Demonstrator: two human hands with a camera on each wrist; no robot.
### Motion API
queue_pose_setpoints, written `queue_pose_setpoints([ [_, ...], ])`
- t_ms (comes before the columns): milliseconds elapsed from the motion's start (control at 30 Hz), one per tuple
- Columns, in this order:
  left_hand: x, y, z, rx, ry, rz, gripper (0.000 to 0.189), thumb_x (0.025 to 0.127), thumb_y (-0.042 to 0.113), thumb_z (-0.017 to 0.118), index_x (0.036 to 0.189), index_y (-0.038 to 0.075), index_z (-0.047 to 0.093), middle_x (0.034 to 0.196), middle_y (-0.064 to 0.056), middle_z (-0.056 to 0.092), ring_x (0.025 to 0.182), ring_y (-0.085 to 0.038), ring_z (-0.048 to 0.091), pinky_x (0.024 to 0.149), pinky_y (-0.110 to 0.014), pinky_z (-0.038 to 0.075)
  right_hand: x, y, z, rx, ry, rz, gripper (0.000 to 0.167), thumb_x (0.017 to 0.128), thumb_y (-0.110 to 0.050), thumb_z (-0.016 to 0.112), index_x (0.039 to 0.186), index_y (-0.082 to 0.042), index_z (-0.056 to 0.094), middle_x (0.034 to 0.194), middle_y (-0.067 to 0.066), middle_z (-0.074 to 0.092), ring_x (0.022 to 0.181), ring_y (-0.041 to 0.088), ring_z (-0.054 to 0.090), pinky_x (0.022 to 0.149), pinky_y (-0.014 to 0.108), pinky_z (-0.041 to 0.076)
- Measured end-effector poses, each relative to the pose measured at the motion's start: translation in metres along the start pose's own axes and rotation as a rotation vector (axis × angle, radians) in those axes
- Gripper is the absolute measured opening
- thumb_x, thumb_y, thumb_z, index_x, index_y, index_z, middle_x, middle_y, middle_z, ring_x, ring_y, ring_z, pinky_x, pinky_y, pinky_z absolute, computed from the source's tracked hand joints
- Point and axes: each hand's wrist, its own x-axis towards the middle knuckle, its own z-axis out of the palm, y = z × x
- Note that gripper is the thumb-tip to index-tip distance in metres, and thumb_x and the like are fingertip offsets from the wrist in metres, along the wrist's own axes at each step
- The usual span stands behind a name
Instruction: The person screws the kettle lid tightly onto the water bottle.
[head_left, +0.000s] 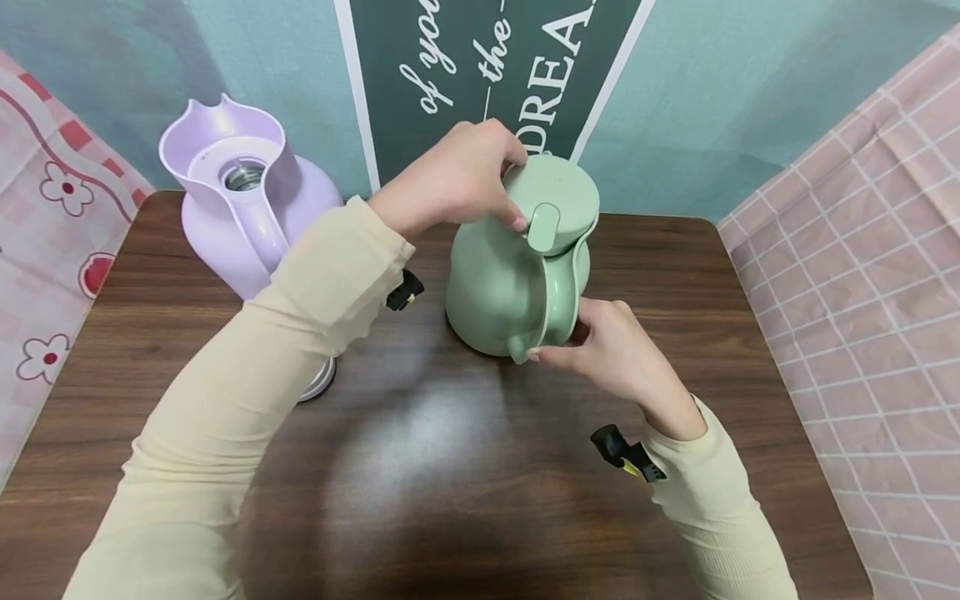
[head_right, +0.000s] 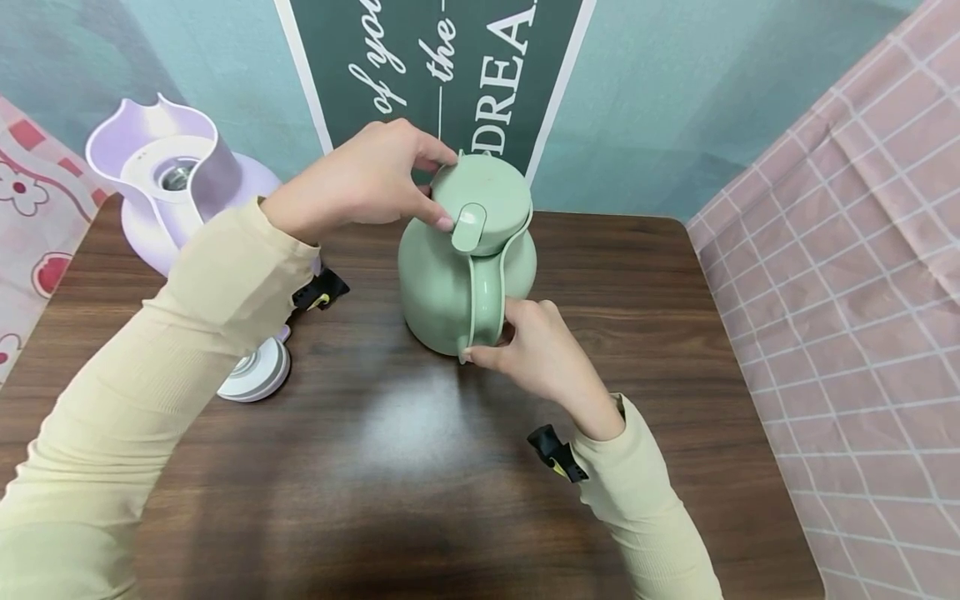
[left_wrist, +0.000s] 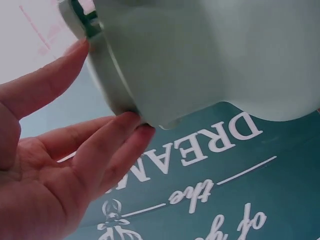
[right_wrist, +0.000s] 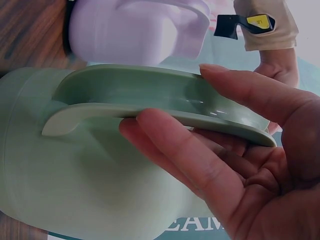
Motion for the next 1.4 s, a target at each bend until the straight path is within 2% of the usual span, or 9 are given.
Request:
queue_pose_setpoints([
  [300,-0.014,0.015,0.001,0.009,-0.031,-0.079,0.036,0.074,0.033,0.074,0.076,0.007,0.050,0.080,-0.003,0.048,0.079,-0.019,0.045,0.065,-0.026,0.039,0.000,0.000,0.000,0.005,-0.002,0.004,0.018,0.069,-0.017,0.079,0.082,-0.010,0.067,0.062,-0.005,0.059,0.056,0.014,0.051,0.053,0.027,0.041],
  [567,-0.016,0.024,0.004,0.048,-0.049,-0.072,0.039,0.070,0.037,0.076,0.076,0.009,0.051,0.070,-0.001,0.045,0.073,-0.018,0.045,0.062,-0.026,0.039,0.000,0.001,0.000,0.013,-0.007,0.011,0.020,0.068,-0.015,0.079,0.083,-0.009,0.068,0.061,-0.006,0.059,0.054,0.012,0.050,0.052,0.027,0.041],
  [767,-0.013,0.017,0.000,0.063,-0.054,-0.080,0.034,0.070,0.031,0.076,0.081,0.007,0.055,0.080,-0.002,0.053,0.079,-0.019,0.049,0.065,-0.026,0.041,0.000,0.001,0.001,0.009,-0.005,0.010,0.020,0.068,-0.016,0.079,0.084,-0.009,0.068,0.062,-0.006,0.060,0.055,0.012,0.051,0.052,0.027,0.042],
  [867,-0.014,0.014,-0.002,0.055,-0.055,-0.086,0.031,0.070,0.028,0.077,0.075,0.007,0.054,0.077,-0.003,0.052,0.078,-0.019,0.048,0.063,-0.026,0.040,0.000,0.001,0.001,0.003,-0.002,0.009,0.020,0.068,-0.017,0.079,0.082,-0.010,0.067,0.062,-0.006,0.059,0.055,0.012,0.051,0.052,0.027,0.042],
  [1033,-0.014,0.011,-0.005,0.042,-0.052,-0.056,0.025,0.072,0.019,0.075,0.067,0.005,0.054,0.072,-0.004,0.050,0.077,-0.020,0.045,0.062,-0.026,0.038,0.000,0.001,0.000,-0.001,0.003,0.008,0.019,0.068,-0.017,0.079,0.081,-0.010,0.067,0.060,-0.005,0.058,0.055,0.013,0.050,0.052,0.027,0.041],
  [1300,-0.014,0.001,-0.009,0.034,-0.029,-0.017,0.012,0.070,0.001,0.064,0.066,0.007,0.055,0.059,-0.001,0.039,0.070,-0.017,0.039,0.058,-0.024,0.031,0.000,0.002,0.000,0.001,0.006,0.005,0.019,0.068,-0.017,0.079,0.080,-0.011,0.067,0.061,-0.005,0.057,0.055,0.014,0.050,0.052,0.027,0.041],
  [1400,-0.012,-0.003,-0.010,0.000,-0.019,-0.030,0.015,0.070,-0.003,0.059,0.078,0.008,0.063,0.069,0.000,0.049,0.078,-0.017,0.040,0.064,-0.023,0.033,0.000,0.002,0.001,-0.001,0.002,0.009,0.018,0.068,-0.017,0.079,0.080,-0.011,0.067,0.061,-0.005,0.058,0.056,0.014,0.050,0.052,0.027,0.041],
])
